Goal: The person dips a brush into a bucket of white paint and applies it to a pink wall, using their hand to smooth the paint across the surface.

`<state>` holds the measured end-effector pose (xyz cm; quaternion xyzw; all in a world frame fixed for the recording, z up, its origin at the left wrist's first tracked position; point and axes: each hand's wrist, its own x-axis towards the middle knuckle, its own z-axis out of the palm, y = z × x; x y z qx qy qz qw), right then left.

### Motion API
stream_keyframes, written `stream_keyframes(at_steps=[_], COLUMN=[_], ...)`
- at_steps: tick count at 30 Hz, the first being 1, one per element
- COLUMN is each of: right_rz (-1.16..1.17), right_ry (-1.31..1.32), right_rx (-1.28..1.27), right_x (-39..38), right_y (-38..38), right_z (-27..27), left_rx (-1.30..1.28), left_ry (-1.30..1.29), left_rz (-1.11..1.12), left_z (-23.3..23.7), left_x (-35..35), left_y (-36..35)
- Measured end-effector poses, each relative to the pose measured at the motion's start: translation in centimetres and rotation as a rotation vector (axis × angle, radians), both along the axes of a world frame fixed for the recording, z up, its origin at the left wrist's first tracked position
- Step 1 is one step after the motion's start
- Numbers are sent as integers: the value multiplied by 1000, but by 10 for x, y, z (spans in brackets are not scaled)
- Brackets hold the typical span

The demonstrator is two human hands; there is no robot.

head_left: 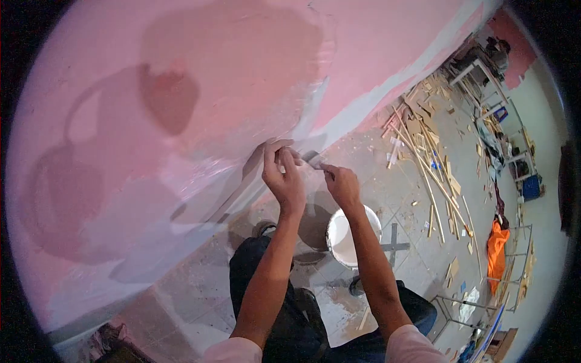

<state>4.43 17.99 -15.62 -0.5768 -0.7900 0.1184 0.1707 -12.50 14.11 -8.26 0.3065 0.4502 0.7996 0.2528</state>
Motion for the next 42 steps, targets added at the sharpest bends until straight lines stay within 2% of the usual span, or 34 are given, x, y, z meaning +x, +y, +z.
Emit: stream_keyframes(at_steps=[5, 8, 10, 13, 14, 15, 16, 17, 18, 20, 23, 24, 26, 29, 32, 35, 38, 42], right_rz=[7, -42, -96, -12, 52, 168, 101, 30, -36, -15, -86, -67, -34, -47, -43, 34, -59, -11], right_ry=[583, 823, 843, 654, 542, 543, 516, 492, 268, 22, 58, 107, 204, 327, 541, 802, 819, 575], right_rx=[275, 514, 459, 445, 427, 453, 254, 183, 39, -47, -132, -72, 28, 88, 194, 439, 417, 217], right_x=[-20, -20, -22, -18, -23, -22, -18, -19, -11, 9, 13, 9, -2, -23, -16, -11, -19, -37], right_y=[-9, -24, -33, -16, -11, -4, -2, -8, -10, -7, -21, -17, -7, -2, -26, -37, -37, -13], right_z=[113, 144, 158, 115, 90, 43, -3, -24, -46, -109, -97, -83, -39, 72, 132, 141, 135, 48], left_rx=[-28, -55, -156, -160, -125, -79, -21, -43, -62, -58, -175, -232, -197, -141, -175, -170, -93, -1], left_ry=[-11, 2, 36, 57, 52, 195, 328, 420, 512, 330, 186, 155, 165, 204, 121, 29, 77, 69], left_rz=[-20, -42, -98, -110, -112, -12, 89, 172, 263, 167, -19, -82, -46, 4, -18, -62, -8, 49], left_z=[7, 8, 3, -5, -9, -19, -27, -29, -29, -15, -14, -13, -16, -18, -6, -5, 1, 9], left_x=[5, 10, 8, 10, 13, 13, 13, 12, 14, 22, 22, 21, 25, 26, 24, 23, 18, 19], left_y=[-5, -7, -12, -17, -15, -10, -2, 0, 4, 3, -10, -11, -9, -10, -15, -14, -13, -8])
